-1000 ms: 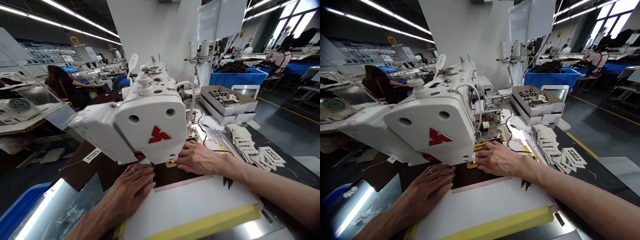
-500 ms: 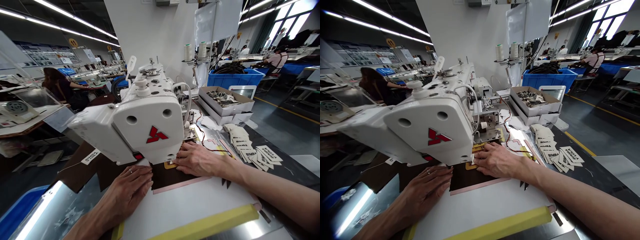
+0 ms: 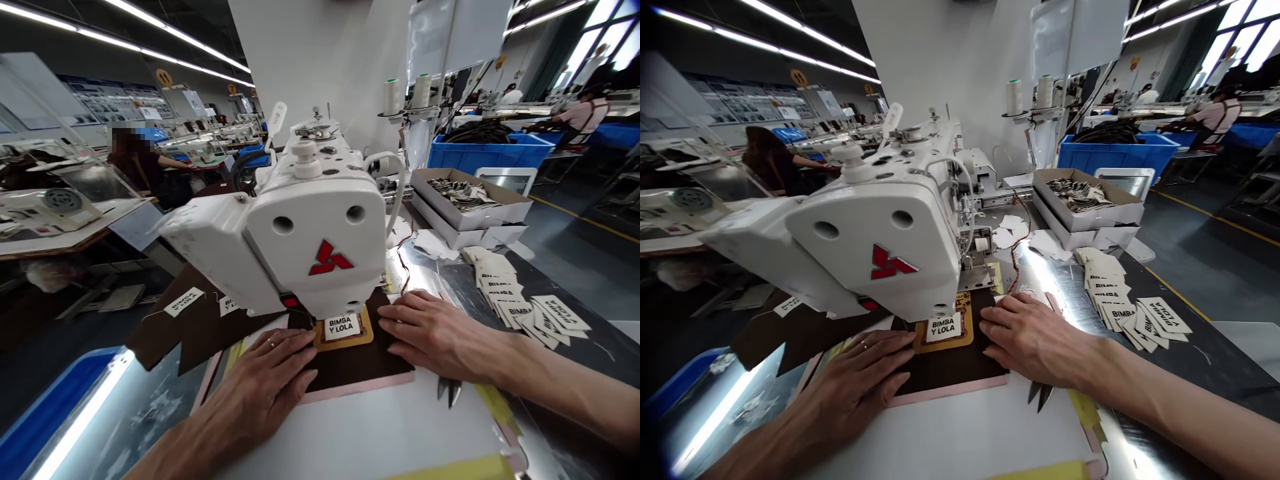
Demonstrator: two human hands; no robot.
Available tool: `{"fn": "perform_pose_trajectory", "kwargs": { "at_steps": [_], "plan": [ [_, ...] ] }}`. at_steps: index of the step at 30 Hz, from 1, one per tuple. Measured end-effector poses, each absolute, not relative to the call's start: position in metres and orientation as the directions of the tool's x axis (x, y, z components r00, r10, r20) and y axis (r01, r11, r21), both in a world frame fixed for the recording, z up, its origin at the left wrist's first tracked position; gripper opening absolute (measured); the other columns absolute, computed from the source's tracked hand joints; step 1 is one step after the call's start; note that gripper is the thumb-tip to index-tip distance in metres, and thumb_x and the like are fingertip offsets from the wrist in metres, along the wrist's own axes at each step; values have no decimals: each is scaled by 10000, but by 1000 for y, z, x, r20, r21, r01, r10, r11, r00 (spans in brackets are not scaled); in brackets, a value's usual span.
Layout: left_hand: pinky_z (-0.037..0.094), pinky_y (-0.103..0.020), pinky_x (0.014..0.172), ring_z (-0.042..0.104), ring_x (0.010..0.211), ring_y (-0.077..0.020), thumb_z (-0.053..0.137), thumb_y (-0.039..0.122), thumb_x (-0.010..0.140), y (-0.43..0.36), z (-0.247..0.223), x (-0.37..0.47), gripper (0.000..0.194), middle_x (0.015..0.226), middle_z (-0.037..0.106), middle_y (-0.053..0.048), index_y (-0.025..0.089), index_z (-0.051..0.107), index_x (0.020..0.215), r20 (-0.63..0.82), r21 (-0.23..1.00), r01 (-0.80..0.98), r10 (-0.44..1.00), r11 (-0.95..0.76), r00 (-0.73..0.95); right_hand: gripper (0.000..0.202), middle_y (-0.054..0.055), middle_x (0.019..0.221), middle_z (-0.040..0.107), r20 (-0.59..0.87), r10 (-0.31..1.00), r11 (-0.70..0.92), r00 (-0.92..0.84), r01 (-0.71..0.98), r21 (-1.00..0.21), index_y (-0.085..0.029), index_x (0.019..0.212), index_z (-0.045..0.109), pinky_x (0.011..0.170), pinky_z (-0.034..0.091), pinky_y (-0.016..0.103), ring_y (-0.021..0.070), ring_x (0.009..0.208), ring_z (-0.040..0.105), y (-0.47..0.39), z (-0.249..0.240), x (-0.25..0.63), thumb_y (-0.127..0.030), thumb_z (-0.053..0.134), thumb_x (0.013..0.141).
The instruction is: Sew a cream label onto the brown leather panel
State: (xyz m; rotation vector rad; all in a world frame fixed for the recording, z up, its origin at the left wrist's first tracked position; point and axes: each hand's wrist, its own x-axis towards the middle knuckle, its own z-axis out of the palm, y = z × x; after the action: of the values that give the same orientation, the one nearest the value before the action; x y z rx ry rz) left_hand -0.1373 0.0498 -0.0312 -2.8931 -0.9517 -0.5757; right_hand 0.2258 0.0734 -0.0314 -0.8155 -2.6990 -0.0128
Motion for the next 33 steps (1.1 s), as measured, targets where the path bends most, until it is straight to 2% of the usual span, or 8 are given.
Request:
{"fn": "perform_pose_trajectory", "kwargs": {
  "at_steps": [5, 8, 12, 19, 24, 33],
  "plan": [
    [551, -369, 1068, 667, 1237, -229, 592, 158, 1040, 37, -20, -156, 248, 1338, 720, -84, 172, 721, 1251, 378, 127, 608, 605, -784, 701, 310, 105, 1382, 705, 336, 531, 843, -778, 526, -113, -168, 1332, 682, 992, 542, 475, 277, 1166, 671, 51, -32, 227, -307, 532, 1099],
    [545, -364, 1078, 648, 1269, -230, 601, 159, 1039, 41, -16, -160, 255, 1347, 716, -78, 175, 716, 1266, 353, 117, 629, 624, -769, 697, 315, 95, 1378, 714, 322, 529, 847, -785, 511, -147, -177, 1328, 695, 972, 554, 477, 284, 1149, 677, 47, -31, 217, -310, 526, 1098],
    [491, -412, 1150, 601, 1343, -252, 575, 220, 1068, 53, -16, -145, 313, 1405, 691, -61, 194, 665, 1367, 298, 64, 612, 600, -788, 742, 340, 92, 1410, 697, 303, 517, 856, -800, 489, -169, -161, 1349, 684, 1013, 534, 491, 286, 1179, 655, 53, -30, 198, -339, 542, 1097],
    [521, -518, 1089, 690, 1222, -321, 559, 367, 1082, 68, -24, -117, 421, 1448, 672, -64, 192, 593, 1464, 189, -19, 572, 559, -820, 808, 325, 115, 1321, 729, 326, 493, 870, -807, 463, -170, -157, 1306, 688, 1044, 480, 496, 291, 1171, 625, 62, -35, 176, -363, 549, 1098],
    [500, -461, 1095, 690, 1239, -281, 589, 386, 1074, 76, -25, -110, 444, 1483, 645, -62, 238, 555, 1491, 175, 33, 533, 530, -846, 830, 324, 113, 1305, 725, 294, 507, 861, -810, 466, -201, -155, 1316, 664, 1093, 428, 497, 288, 1217, 593, 61, -35, 175, -364, 529, 1108],
    [538, -399, 1025, 687, 1255, -263, 655, 437, 1048, 86, -31, -107, 588, 1527, 608, -56, 269, 467, 1579, 153, 111, 509, 520, -854, 840, 297, 114, 1311, 717, 302, 487, 872, -819, 443, -206, -160, 1266, 674, 1055, 455, 469, 275, 1208, 593, 64, -37, 178, -363, 529, 1105]
  ]
}}
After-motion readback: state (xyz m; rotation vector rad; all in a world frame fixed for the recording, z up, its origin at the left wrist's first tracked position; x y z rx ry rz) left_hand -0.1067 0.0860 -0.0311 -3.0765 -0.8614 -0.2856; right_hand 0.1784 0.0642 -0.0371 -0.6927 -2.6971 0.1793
